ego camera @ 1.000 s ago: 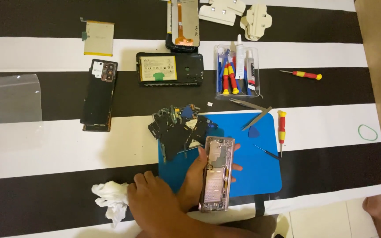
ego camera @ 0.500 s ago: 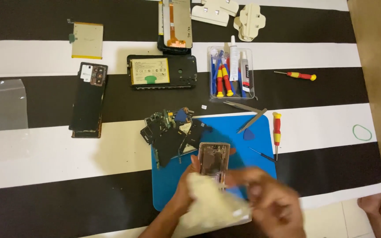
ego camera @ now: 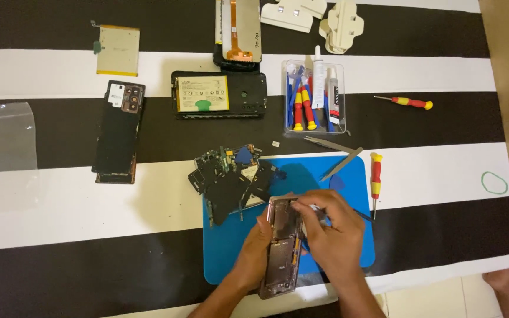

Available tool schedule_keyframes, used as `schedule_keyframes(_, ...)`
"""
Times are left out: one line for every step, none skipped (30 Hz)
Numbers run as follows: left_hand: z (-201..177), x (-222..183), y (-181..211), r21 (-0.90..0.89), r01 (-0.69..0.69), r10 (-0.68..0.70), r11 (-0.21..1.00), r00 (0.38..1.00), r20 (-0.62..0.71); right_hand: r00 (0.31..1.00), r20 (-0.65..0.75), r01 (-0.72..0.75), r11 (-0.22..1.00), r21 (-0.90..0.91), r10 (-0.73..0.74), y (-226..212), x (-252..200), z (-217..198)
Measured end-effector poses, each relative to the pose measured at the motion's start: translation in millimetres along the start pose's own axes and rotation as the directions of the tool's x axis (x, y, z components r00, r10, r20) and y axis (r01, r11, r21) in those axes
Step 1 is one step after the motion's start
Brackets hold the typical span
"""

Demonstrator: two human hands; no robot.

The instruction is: Cleaning a mobile phone frame with a cloth and inspecting internal components during a repair process.

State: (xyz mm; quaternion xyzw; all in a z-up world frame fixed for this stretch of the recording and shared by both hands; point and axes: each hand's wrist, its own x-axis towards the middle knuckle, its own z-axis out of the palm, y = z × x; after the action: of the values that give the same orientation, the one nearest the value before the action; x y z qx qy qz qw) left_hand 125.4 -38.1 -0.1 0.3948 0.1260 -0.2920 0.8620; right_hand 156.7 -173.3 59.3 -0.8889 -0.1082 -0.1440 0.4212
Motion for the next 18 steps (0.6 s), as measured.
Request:
schedule_keyframes(0.6,0.6,-1.3,-0.012,-0.006,0.006,1.0,1.0,0.006,0.999,-0.038,-0.021,1.0,0.014,0.022,0.9,-1.7,4.8)
schedule_keyframes(-0.8,-0.1,-3.2,-0.013,-0.003,0.003,1.0,1.0,0.006,0.999,-0.037,-0.024,1.0,0.014,0.024,2.2,-4.2,5.9)
schedule_keyframes(-2.6,-0.5,-4.8,0.021,-0.048,0.047,0.999,0.999,0.017,0.999,-0.045,0.011,1.0,0.004,-0.011,3.5,-6.1,7.7)
schedule_keyframes(-4.5,-1.2,-6.3,0.055,-0.092,0.09,0.994,0.995,0.03,0.998,-0.053,0.046,0.999,-0.006,-0.046,4.7,-8.1,9.5)
schedule_keyframes(-3.6,-1.7,-5.4,0.052,-0.091,0.09,0.994,0.996,0.027,0.998,-0.049,0.045,0.999,-0.006,-0.046,5.2,-10.0,8.2)
schedule_keyframes(-2.5,-2.1,-4.5,0.001,-0.131,0.13,0.991,0.99,0.053,0.998,0.004,0.055,0.998,0.027,-0.055,5.7,-12.0,6.8)
schedule_keyframes(-1.4,-1.6,-3.0,-0.049,-0.168,0.171,0.985,0.982,0.08,0.996,0.052,0.062,0.996,0.058,-0.065,6.4,-13.3,5.2)
schedule_keyframes(-0.8,-1.7,0.0,-0.05,-0.167,0.171,0.985,0.982,0.081,0.997,0.052,0.062,0.996,0.057,-0.065,9.7,-16.6,2.6)
schedule_keyframes(0.0,-2.3,2.4,-0.008,-0.115,0.116,0.993,0.992,0.058,0.997,0.072,0.032,0.999,0.025,-0.033,13.1,-19.9,-0.1)
schedule_keyframes(0.9,-2.9,4.7,0.034,-0.062,0.061,0.998,0.998,0.032,0.996,0.092,0.002,1.0,-0.006,-0.001,16.6,-23.4,-2.9)
schedule_keyframes(1.8,-3.0,4.6,0.031,-0.06,0.059,0.998,0.998,0.032,0.996,0.093,0.0,1.0,-0.008,0.001,12.1,-20.7,-2.6)
schedule_keyframes(3.0,-3.1,4.5,-0.003,-0.09,0.09,0.996,0.995,0.047,0.998,0.03,-0.056,0.998,-0.007,0.057,7.8,-17.8,-2.6)
schedule_keyframes(3.6,-2.8,5.6,-0.035,-0.12,0.122,0.992,0.991,0.061,0.993,-0.036,-0.112,0.994,0.0,0.112,3.3,-14.2,-1.7)
schedule_keyframes(3.0,-2.3,5.1,-0.034,-0.119,0.121,0.992,0.991,0.062,0.993,-0.037,-0.112,0.994,0.0,0.112,1.3,-11.8,0.1)
schedule_keyframes(2.3,-2.7,4.2,-0.012,-0.113,0.113,0.994,0.992,0.063,0.995,-0.05,-0.081,0.997,0.014,0.081,-1.0,-10.1,2.1)
schedule_keyframes(1.6,-3.1,3.3,0.01,-0.106,0.105,0.994,0.992,0.063,0.997,-0.064,-0.049,0.998,0.027,0.051,-3.2,-8.2,4.0)
schedule_keyframes(1.2,-2.4,1.8,0.012,-0.104,0.103,0.994,0.993,0.065,0.996,-0.067,-0.051,0.998,0.026,0.052,-1.0,-9.9,6.3)
schedule_keyframes(0.6,-1.8,0.4,0.006,-0.153,0.152,0.988,0.985,0.085,0.998,-0.059,-0.013,1.0,-0.009,0.012,1.1,-11.4,8.7)
